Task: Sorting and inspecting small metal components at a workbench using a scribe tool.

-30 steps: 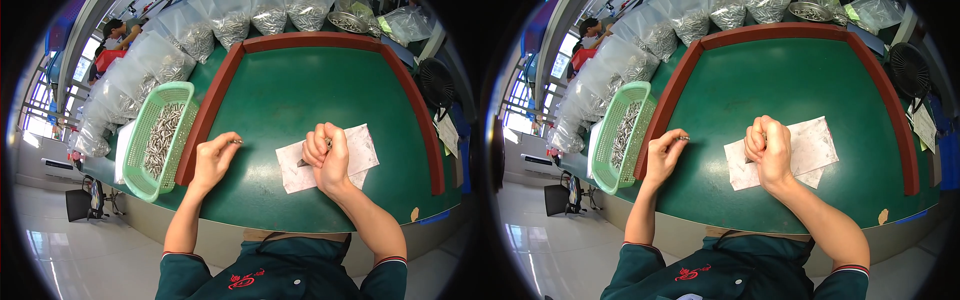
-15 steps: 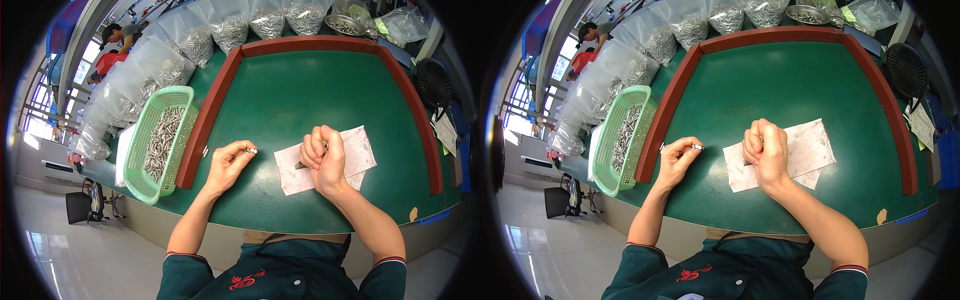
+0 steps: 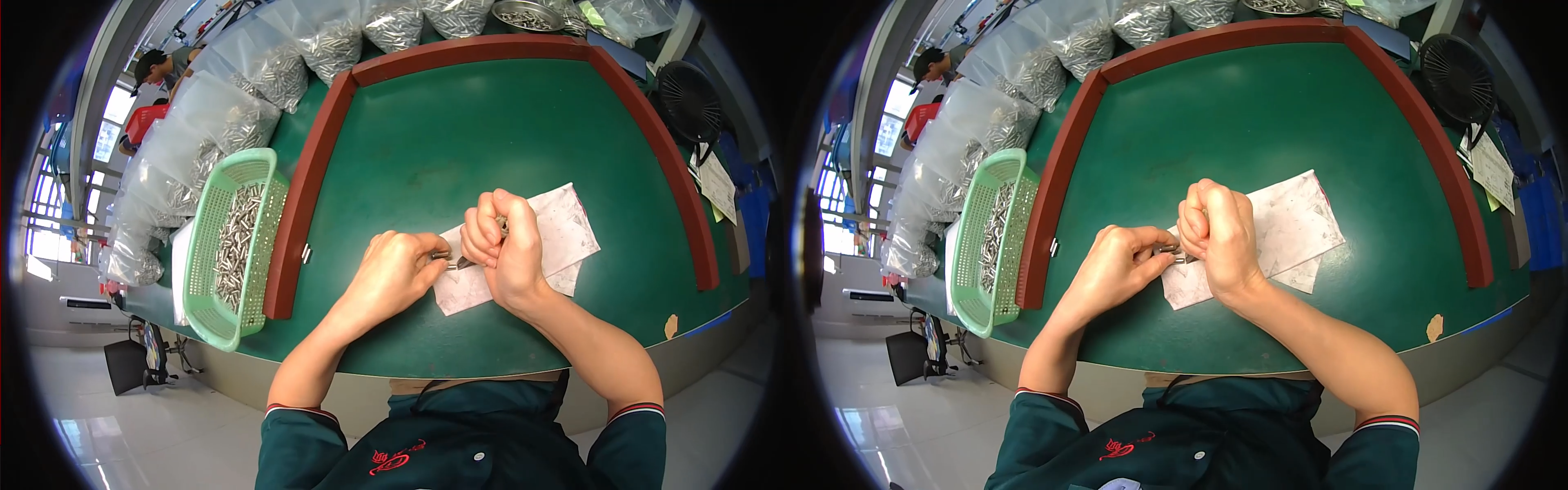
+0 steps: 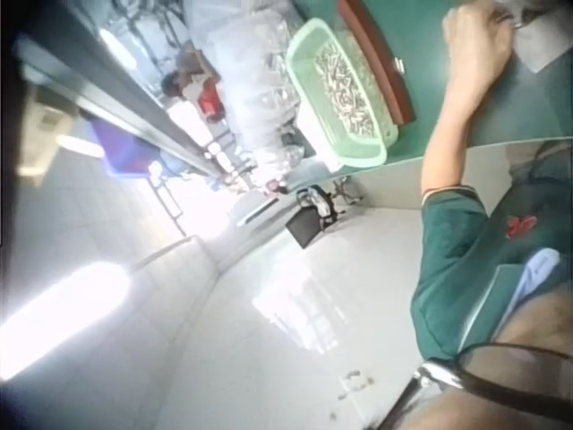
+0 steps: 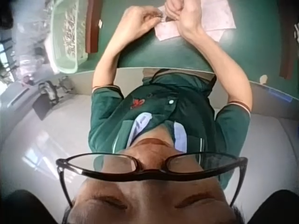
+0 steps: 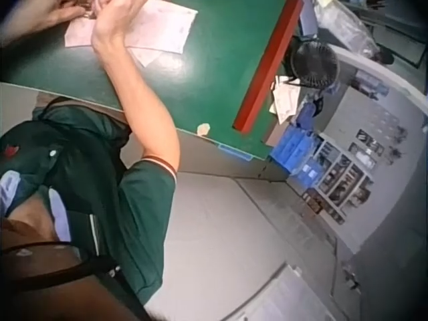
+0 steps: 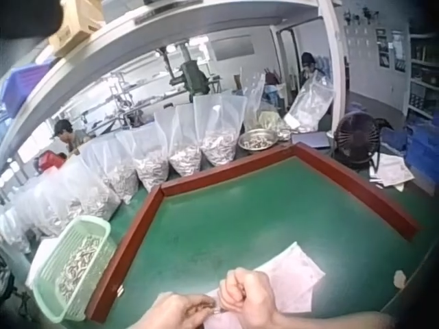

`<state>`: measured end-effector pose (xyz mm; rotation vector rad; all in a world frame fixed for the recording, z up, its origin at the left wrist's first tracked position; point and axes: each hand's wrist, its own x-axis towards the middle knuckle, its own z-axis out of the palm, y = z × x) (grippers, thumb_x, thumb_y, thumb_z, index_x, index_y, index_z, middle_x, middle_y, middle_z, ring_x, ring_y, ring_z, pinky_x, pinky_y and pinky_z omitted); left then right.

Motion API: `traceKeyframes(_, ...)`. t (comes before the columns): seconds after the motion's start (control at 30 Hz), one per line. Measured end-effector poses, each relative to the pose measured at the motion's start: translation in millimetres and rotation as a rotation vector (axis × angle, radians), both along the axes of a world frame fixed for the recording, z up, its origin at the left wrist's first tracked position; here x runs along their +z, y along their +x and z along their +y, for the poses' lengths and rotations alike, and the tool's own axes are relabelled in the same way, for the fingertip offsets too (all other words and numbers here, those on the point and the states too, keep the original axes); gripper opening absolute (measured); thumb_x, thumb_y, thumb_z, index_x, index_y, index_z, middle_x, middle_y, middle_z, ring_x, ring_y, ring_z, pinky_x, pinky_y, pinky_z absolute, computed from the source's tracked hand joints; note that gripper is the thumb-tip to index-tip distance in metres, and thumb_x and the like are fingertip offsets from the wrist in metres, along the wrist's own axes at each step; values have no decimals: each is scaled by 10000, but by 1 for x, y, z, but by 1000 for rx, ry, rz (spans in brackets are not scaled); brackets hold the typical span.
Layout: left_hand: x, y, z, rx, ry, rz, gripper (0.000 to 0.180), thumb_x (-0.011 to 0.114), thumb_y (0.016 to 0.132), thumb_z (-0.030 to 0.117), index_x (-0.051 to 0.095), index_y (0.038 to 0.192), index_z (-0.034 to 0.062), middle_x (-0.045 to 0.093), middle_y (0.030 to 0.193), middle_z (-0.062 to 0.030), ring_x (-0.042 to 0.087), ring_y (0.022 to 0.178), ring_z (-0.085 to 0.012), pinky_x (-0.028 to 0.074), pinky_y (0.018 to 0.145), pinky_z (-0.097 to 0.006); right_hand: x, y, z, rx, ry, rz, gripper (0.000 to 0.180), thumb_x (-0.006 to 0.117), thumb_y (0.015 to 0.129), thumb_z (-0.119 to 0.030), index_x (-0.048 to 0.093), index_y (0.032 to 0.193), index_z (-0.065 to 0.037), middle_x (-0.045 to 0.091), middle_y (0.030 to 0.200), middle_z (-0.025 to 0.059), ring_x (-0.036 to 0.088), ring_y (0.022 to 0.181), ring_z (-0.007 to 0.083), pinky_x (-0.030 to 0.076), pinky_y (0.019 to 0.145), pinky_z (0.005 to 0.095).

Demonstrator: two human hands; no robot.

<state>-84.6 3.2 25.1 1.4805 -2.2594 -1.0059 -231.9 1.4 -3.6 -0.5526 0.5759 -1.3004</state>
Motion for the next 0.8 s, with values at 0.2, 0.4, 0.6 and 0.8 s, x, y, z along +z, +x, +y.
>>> traceKeyframes(0.2,-4,0,6,103,-78,9,221,673,683,62,633,888,-8,248,466,-19,239,412,-100,251,403,-286,0,-3,1,-51,-6,-42,348,314,851,-177,286,517,-83,275,446,-1,193,394,65,176,374,223)
traceKeyframes(0.4,-20,4,10,91,-235,26,190,690,665,74,630,834,13,341,405,-51,336,334,-158,298,376,-299,0,-4,0,-62,-42,-36,371,302,860,-232,279,515,-99,258,434,-7,186,392,75,182,396,235)
traceKeyframes(0.6,-22,1,15,120,-320,68,94,673,669,43,600,726,23,411,443,-46,395,363,-157,319,379,-293,-3,-2,0,-52,-30,18,388,293,868,-281,277,519,-112,245,422,-14,169,390,81,180,415,247)
traceKeyframes(0.8,-29,2,16,16,-425,65,77,657,677,26,581,686,34,447,457,-51,462,387,-186,364,403,-300,-2,-2,2,-58,-32,26,390,289,869,-283,277,519,-111,247,421,-13,169,392,84,183,420,250)
